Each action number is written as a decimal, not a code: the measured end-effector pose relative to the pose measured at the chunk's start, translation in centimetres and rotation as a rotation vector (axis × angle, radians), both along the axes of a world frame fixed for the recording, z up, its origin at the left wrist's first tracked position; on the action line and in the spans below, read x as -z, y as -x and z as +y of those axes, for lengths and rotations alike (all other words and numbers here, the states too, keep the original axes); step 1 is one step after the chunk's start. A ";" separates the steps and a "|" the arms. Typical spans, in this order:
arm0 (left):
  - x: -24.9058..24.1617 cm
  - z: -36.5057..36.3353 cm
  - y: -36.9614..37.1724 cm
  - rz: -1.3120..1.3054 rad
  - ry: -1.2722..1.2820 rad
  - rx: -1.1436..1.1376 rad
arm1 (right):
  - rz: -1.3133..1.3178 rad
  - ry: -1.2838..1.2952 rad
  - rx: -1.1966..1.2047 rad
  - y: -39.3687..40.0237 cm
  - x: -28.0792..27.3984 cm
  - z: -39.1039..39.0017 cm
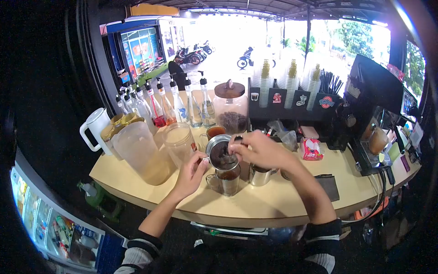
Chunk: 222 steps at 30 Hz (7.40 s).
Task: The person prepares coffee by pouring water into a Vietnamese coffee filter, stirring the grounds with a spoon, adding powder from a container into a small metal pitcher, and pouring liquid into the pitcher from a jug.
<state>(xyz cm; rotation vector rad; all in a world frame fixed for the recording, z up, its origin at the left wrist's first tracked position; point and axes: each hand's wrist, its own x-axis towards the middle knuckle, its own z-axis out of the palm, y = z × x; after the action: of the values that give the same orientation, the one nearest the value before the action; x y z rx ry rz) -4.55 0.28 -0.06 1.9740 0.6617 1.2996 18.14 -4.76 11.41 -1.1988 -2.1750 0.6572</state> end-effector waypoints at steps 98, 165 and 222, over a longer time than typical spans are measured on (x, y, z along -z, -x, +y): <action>-2.0 -3.2 -2.0 0.223 -0.356 -0.317 | 0.466 -0.304 0.297 -6.8 4.9 -0.1; -1.7 -1.8 -1.1 -0.233 0.221 -0.087 | 1.106 0.052 0.465 -9.6 17.5 0.9; 9.4 8.1 8.3 -0.010 0.122 -0.011 | -0.021 -0.509 0.139 13.0 3.3 -0.4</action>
<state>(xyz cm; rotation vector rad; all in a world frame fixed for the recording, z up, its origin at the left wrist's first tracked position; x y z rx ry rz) -12.81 8.41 -9.48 1.8673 0.7305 1.2447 5.17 -5.11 8.06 -1.0646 -2.0751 0.0214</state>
